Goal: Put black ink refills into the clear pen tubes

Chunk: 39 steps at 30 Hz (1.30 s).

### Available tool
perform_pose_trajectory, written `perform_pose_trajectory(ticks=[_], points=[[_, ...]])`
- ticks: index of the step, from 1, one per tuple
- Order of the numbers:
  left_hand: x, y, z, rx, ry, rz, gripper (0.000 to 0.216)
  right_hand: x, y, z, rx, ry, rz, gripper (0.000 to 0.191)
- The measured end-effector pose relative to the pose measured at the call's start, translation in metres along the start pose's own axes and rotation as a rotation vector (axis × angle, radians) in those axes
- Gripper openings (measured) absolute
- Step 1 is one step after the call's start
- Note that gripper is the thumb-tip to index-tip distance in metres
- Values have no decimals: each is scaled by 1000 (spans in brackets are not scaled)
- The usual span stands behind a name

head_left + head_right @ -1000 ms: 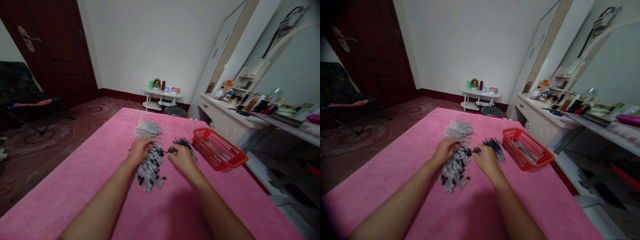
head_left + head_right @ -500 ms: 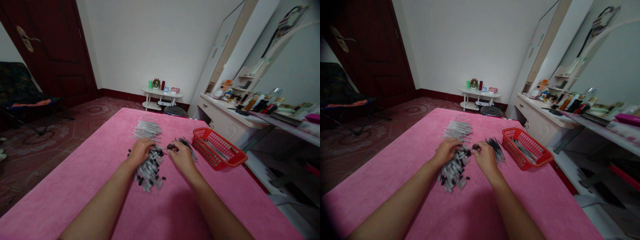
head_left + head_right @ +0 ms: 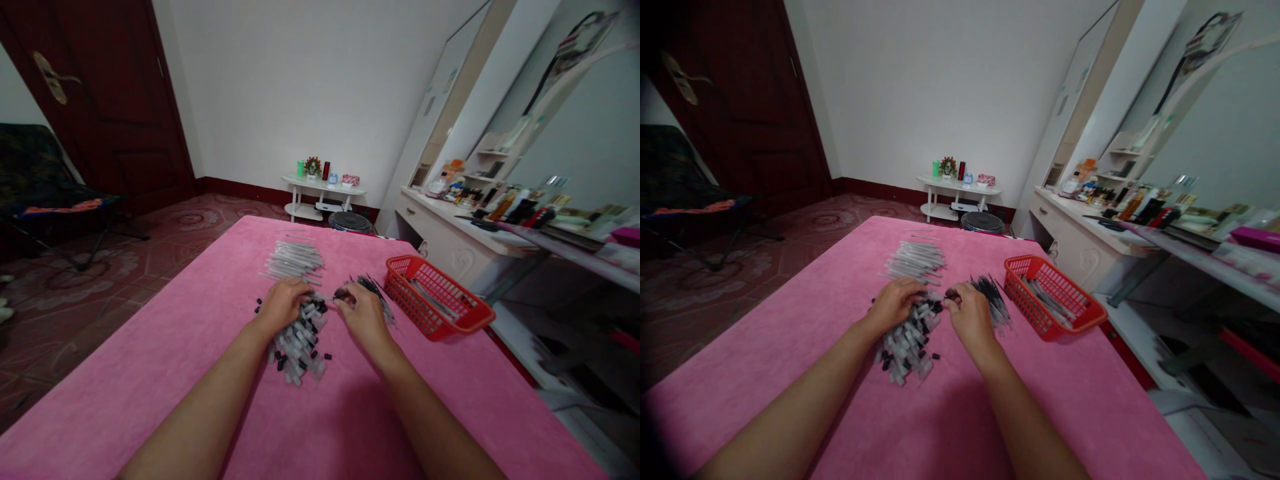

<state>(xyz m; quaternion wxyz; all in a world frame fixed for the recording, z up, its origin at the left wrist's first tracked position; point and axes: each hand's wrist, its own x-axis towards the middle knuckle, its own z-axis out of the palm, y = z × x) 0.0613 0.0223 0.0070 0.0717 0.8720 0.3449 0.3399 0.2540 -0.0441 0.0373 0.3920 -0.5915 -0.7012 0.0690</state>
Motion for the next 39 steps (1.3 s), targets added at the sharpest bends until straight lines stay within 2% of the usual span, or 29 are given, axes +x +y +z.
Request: perform_pose_trajectory(ticks=[5, 10, 12, 19, 25, 30, 34, 39], points=[[0, 3, -1, -20, 1, -4, 16, -1, -1, -1, -26, -6, 18, 7], [0, 6, -1, -23, 9, -9, 15, -3, -3, 0, -120, -20, 87, 33], [0, 6, -2, -18, 14, -15, 16, -3, -2, 1, -106, -42, 103, 38], [-1, 4, -2, 6, 32, -34, 17, -2, -1, 2, 54, -85, 72, 18], [0, 7, -1, 3, 23, -10, 16, -3, -5, -3, -53, -133, 138, 47], [0, 7, -3, 10, 31, -25, 17, -2, -4, -3, -60, -69, 92, 24], [0, 8, -4, 13, 22, -24, 16, -2, -4, -4, -109, -103, 112, 42], [0, 5, -3, 7, 29, -31, 17, -1, -3, -4, -79, -82, 86, 24]])
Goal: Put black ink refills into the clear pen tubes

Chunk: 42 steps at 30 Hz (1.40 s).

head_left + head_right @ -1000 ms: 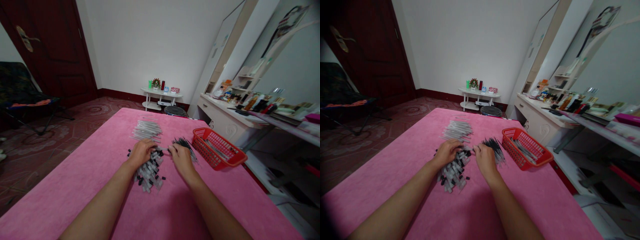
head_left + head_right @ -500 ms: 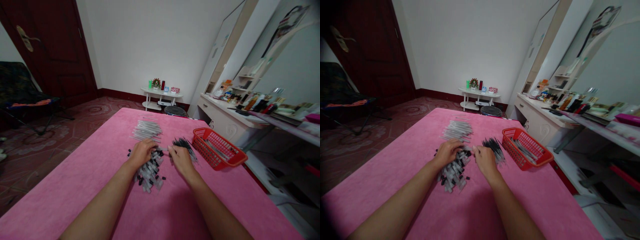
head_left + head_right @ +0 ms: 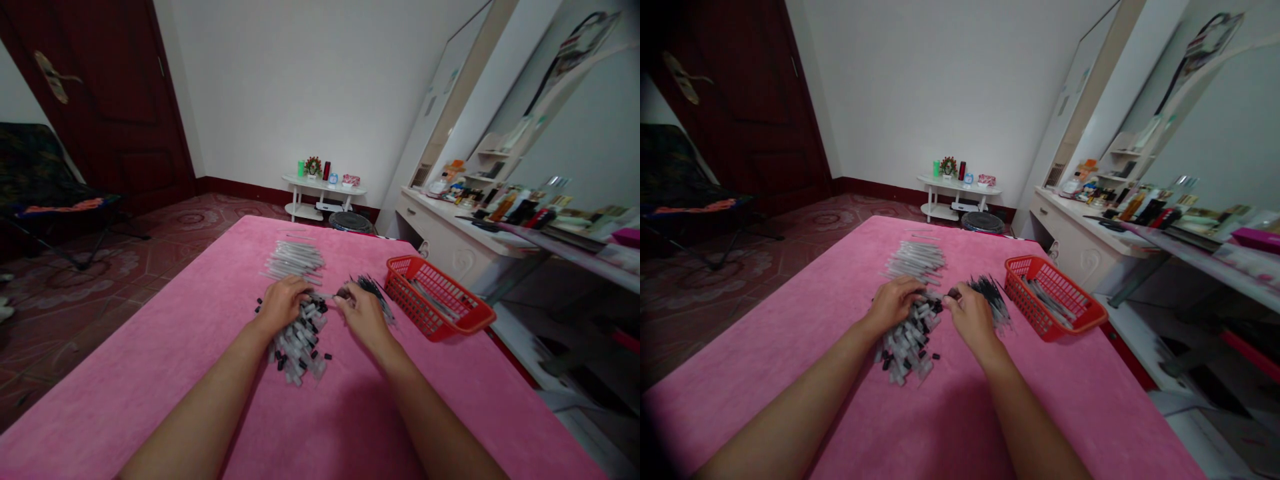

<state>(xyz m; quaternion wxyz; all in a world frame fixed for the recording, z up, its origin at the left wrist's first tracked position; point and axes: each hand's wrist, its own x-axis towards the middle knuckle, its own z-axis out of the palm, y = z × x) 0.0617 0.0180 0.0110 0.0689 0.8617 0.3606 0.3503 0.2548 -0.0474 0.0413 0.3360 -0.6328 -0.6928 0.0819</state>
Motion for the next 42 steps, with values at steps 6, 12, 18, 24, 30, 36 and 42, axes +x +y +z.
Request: perform_pose_trajectory(ticks=[6, 12, 18, 24, 30, 36, 42], points=[[-1, -2, 2, -2, -4, 0, 18, 0, 2, 3, 53, -61, 9, 32], [0, 0, 0, 2, -26, 4, 16, -2, 1, 4, -8, -71, 13, 38], [0, 1, 0, -3, -26, 12, 16, -2, -2, 1, -21, -51, 25, 33], [-1, 0, 1, -11, -21, 13, 17, -2, -1, 2, -32, -34, 21, 30], [0, 1, 1, -22, -32, 17, 16, -3, -2, 2, 9, -74, 60, 40], [0, 3, 1, -25, -52, 45, 19, -2, 7, 7, 56, -125, 105, 38], [0, -5, 5, -139, 143, -90, 21, -3, 4, 12, 214, -232, 96, 42]])
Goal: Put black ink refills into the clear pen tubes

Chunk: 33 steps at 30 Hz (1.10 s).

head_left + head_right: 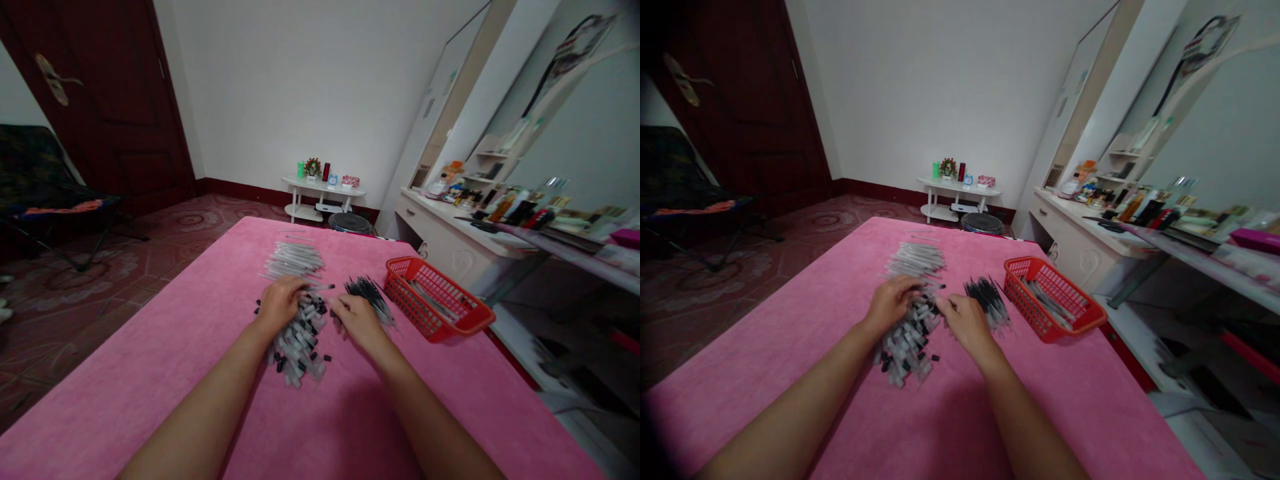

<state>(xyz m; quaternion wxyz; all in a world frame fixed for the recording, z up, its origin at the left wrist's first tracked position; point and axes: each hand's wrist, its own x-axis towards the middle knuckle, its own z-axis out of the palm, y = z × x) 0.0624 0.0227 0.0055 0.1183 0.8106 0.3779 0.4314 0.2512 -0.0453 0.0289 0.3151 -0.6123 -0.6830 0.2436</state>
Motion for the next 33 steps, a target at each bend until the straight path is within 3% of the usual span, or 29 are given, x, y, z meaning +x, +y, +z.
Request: perform_pose_trajectory(ticks=[3, 6, 9, 12, 15, 19, 21, 23, 26, 33], points=[[4, -4, 1, -242, 251, -199, 21, -5, -13, 6, -63, -100, -181, 13], [9, -4, 0, -616, 435, -379, 39, -12, -25, 13, -160, -165, -298, 19], [11, -5, -1, -927, 504, -505, 64, -18, -30, 16, -233, -198, -316, 22], [10, -6, -2, -1093, 530, -614, 78, -19, -30, 18, -211, -184, -320, 31], [9, -6, -4, -1196, 538, -646, 85, -14, -26, 18, -69, -75, -281, 37], [10, -3, -4, -1254, 544, -639, 92, -3, -19, 15, 318, 86, -90, 18], [10, -2, -3, -1272, 518, -641, 90, 0, -15, 13, 490, 105, 32, 13], [11, 0, -1, -1287, 491, -644, 85, 2, -11, 11, 572, 128, 98, 20], [12, 5, 1, -1300, 478, -659, 80, 2, -9, 8, 677, 170, 110, 25], [14, 17, 5, -1317, 483, -718, 62, -1, -19, 5, 942, 127, 183, 31]])
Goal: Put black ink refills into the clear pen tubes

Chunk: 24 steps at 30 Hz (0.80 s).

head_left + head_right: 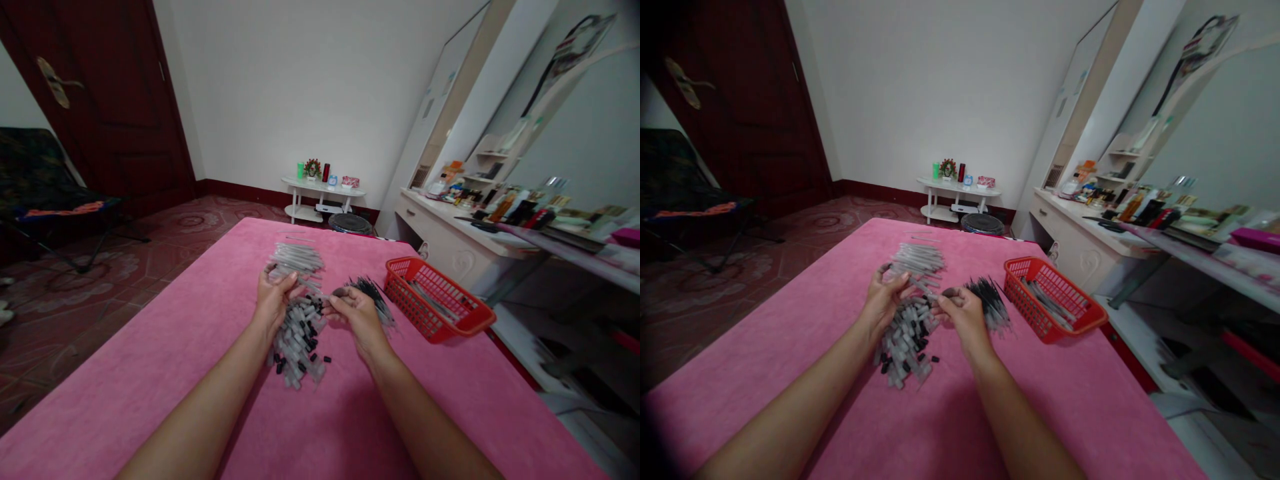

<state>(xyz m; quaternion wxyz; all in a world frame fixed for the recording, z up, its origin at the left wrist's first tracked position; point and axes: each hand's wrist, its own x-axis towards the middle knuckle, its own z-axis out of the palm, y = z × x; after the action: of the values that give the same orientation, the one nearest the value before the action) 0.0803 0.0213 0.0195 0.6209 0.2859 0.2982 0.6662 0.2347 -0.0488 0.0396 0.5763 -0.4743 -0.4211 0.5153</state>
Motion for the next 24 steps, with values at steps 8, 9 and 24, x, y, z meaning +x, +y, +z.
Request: perform_pose_trajectory(ticks=[8, 9, 24], points=[[0, -1, 0, -2, 21, -14, 58, 0, 1, 0, -24, 49, -59, 29], [0, -1, 0, 0, 23, -13, 58, 0, 1, 0, -37, 52, -68, 29], [-2, -2, 1, 30, 40, -1, 58, 5, 3, -4, -462, 121, -348, 14]])
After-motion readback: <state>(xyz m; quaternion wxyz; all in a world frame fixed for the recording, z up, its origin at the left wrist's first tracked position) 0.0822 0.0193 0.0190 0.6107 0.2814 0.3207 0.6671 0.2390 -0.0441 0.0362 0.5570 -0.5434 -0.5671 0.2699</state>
